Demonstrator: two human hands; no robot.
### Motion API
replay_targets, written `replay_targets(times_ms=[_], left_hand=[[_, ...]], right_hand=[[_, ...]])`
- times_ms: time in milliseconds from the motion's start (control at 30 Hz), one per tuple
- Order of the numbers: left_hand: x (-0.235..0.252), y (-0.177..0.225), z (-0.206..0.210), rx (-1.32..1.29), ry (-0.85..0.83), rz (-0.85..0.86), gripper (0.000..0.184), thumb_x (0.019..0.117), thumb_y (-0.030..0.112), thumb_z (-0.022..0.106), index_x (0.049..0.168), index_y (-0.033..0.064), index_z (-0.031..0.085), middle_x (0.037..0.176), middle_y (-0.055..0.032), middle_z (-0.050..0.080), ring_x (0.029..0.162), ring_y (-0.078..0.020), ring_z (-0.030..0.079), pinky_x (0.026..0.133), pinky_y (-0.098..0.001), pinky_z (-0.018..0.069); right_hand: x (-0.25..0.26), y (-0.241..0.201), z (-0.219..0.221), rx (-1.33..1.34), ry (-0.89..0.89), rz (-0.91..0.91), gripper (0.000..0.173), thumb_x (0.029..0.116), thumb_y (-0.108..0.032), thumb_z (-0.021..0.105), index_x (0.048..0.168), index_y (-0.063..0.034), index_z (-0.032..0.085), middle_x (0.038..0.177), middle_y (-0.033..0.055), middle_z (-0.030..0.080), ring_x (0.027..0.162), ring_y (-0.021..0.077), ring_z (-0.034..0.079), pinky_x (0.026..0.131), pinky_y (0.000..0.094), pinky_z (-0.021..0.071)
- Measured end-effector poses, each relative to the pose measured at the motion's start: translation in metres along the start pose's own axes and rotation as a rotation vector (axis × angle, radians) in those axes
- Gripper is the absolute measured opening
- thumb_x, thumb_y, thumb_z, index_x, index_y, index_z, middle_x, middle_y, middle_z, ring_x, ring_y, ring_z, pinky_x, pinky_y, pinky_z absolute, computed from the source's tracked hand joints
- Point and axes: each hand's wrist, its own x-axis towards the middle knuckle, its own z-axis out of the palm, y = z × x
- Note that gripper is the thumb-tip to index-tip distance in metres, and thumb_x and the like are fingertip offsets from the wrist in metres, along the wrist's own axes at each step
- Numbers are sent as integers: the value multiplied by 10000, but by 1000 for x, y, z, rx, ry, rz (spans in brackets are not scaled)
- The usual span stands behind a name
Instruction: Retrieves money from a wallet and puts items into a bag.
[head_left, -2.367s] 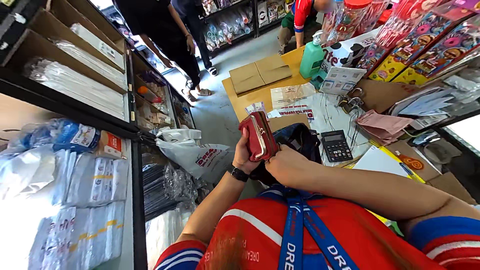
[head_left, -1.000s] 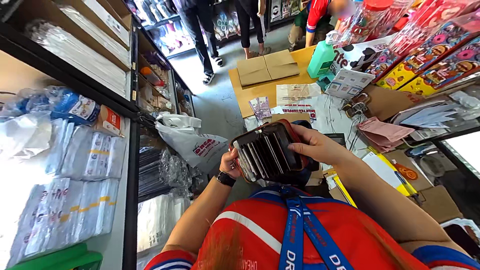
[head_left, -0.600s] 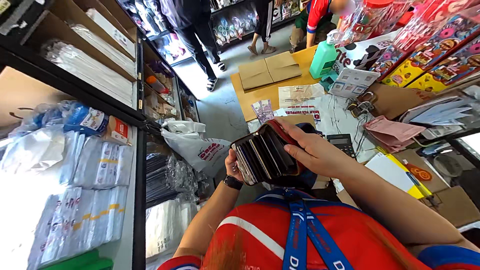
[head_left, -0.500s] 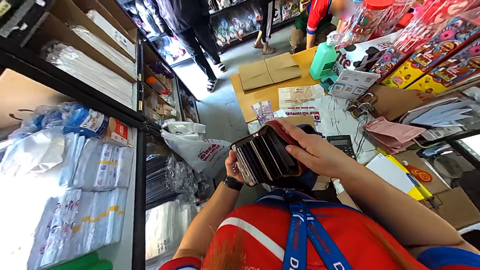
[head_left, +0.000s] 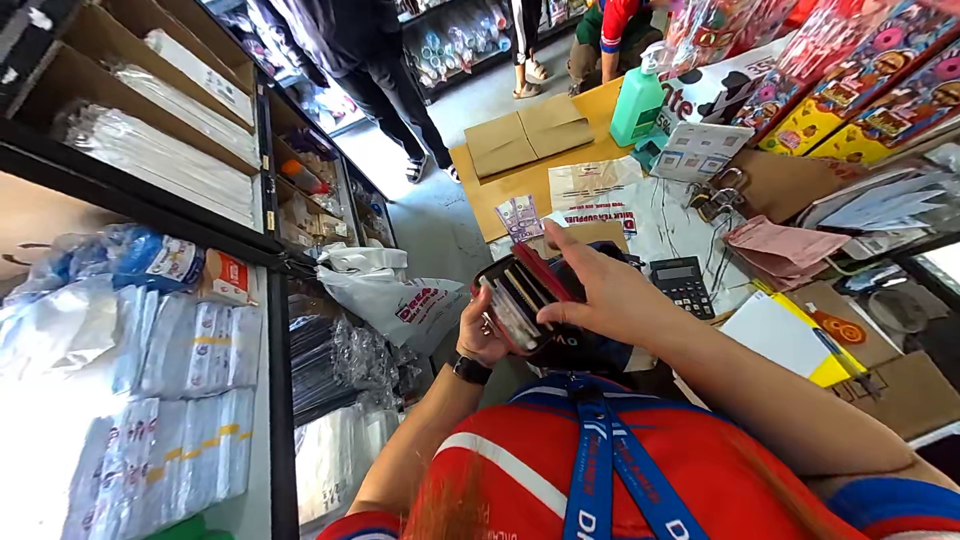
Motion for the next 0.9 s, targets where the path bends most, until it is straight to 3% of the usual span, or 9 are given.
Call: replay_targets(times_ms=[67,167,300,467,567,667,733,800,900], left_hand=[[-2,-3,39,74,231,-9,195,993,248,513,1048,127,656,927,-73,764,866,-163,752,768,-347,631],[-3,-3,66,135,327,-50,390,1088,220,226,1093,115,601,935,-67,747,889,-157,739,806,-344,620],[-7,-8,68,144,307,-63,395,1087,225,209,1126,118,588,962,-64,745,917,-161,737,833,-349,613],[-12,-12,73,164,328,-58,382,1088,226,215,1134,115,577,967,-62,742,921,-157,734,837,-346,611],[-12,-13,71,168,333,-51,388,1092,230,206,1143,118,575,975,-61,740,927,-157,733,839,-345,610],[-13,-15,70,171,303,-25,373,1081,219,223,1136,132,581,979,-50,744,939,-151,732,850,-347,608],[-13,-16,68,172,262,7,358,1075,228,259,1125,146,603,982,-42,750,947,-148,733,859,-351,606],[-13,-18,69,177,246,52,342,1070,231,297,1106,156,628,976,-31,755,945,-137,734,862,-344,606],[-13,-20,72,202,270,107,343,1072,225,283,1117,152,615,977,-25,750,944,-129,729,863,-338,602]], right_hand=[[2,3,8,-55,37,-3,1137,782,-506,846,1638,-88,225,1585,236,400,1291,441,551,964,599,497],[9,14,12,-74,83,-15,976,868,-277,815,1628,-66,240,1547,265,423,1264,453,571,951,600,516],[9,19,6,2,14,-34,868,940,-130,710,1640,-81,200,1545,223,447,1328,393,542,1040,561,477],[7,27,8,58,37,-101,880,902,-91,698,1638,-75,216,1506,226,488,1307,374,559,1029,550,485],[6,35,8,62,22,-179,897,918,-135,722,1638,-62,193,1581,207,414,1371,345,516,1081,506,464],[1,33,20,-64,181,-334,860,865,-47,721,1601,-6,277,1634,267,292,1362,420,510,1050,500,491],[2,37,29,-162,340,-511,657,856,-54,682,1487,-42,498,1596,300,343,1339,448,527,1018,529,501],[2,40,33,-220,410,-620,296,930,-65,627,1218,-97,689,1560,277,413,1394,443,476,1042,559,477],[-2,39,37,-341,439,-637,148,895,-1,632,852,-85,746,1545,176,501,1457,407,421,1087,592,407]])
